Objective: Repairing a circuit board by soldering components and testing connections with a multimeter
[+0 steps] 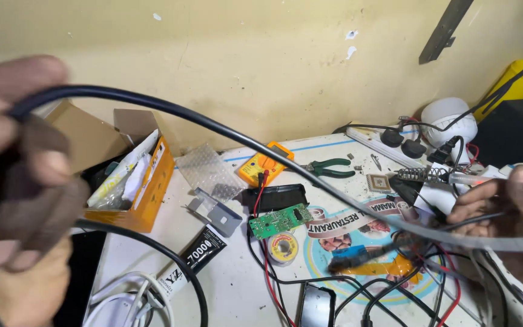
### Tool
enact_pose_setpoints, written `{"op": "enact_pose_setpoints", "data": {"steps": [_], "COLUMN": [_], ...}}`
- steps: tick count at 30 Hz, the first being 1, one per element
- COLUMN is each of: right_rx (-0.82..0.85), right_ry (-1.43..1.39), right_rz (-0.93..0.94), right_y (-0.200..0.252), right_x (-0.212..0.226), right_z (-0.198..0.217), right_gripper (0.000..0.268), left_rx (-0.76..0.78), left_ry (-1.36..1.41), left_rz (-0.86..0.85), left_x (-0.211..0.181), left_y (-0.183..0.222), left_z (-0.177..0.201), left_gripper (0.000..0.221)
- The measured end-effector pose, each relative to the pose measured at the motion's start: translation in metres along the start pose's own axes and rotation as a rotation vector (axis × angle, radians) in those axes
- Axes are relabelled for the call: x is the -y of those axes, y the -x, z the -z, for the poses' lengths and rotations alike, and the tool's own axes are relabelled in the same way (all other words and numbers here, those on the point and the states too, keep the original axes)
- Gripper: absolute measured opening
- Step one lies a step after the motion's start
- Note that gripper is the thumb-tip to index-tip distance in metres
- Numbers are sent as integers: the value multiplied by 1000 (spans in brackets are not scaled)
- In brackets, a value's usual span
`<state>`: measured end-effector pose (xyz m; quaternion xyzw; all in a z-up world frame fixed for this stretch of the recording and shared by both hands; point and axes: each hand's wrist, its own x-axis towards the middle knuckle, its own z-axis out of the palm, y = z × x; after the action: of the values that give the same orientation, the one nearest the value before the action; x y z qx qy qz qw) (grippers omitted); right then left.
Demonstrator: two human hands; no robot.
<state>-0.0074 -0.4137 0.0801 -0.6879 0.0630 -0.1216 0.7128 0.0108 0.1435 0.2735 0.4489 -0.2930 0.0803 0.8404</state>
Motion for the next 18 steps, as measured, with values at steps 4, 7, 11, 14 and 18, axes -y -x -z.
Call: {"op": "enact_pose_setpoints", "data": {"steps": [4, 7, 11, 14, 18], "right_rx": [10, -49, -150, -146, 89], "right_ry": [16, 73, 149, 35, 220], "right_rz": [371, 298, 290, 353, 494], "right_y": [-5, 13, 42, 53, 47], "right_x": [-35, 23, 65, 71, 51], "right_z": [45, -7, -79, -113, -116], "right_gripper": [68, 46, 23, 20, 12], "left_rx": [-83, -2, -60, -56, 91], "left_ry": [-421, -899, -874, -770, -741], "left_rz": [193, 395, 254, 475, 502], "left_x": [22, 54, 101, 131, 167], "left_y": [-16, -23, -28, -29, -26], "left_z": [-69, -83, -88, -96, -102], "left_gripper": [45, 43, 37, 36, 38]}}
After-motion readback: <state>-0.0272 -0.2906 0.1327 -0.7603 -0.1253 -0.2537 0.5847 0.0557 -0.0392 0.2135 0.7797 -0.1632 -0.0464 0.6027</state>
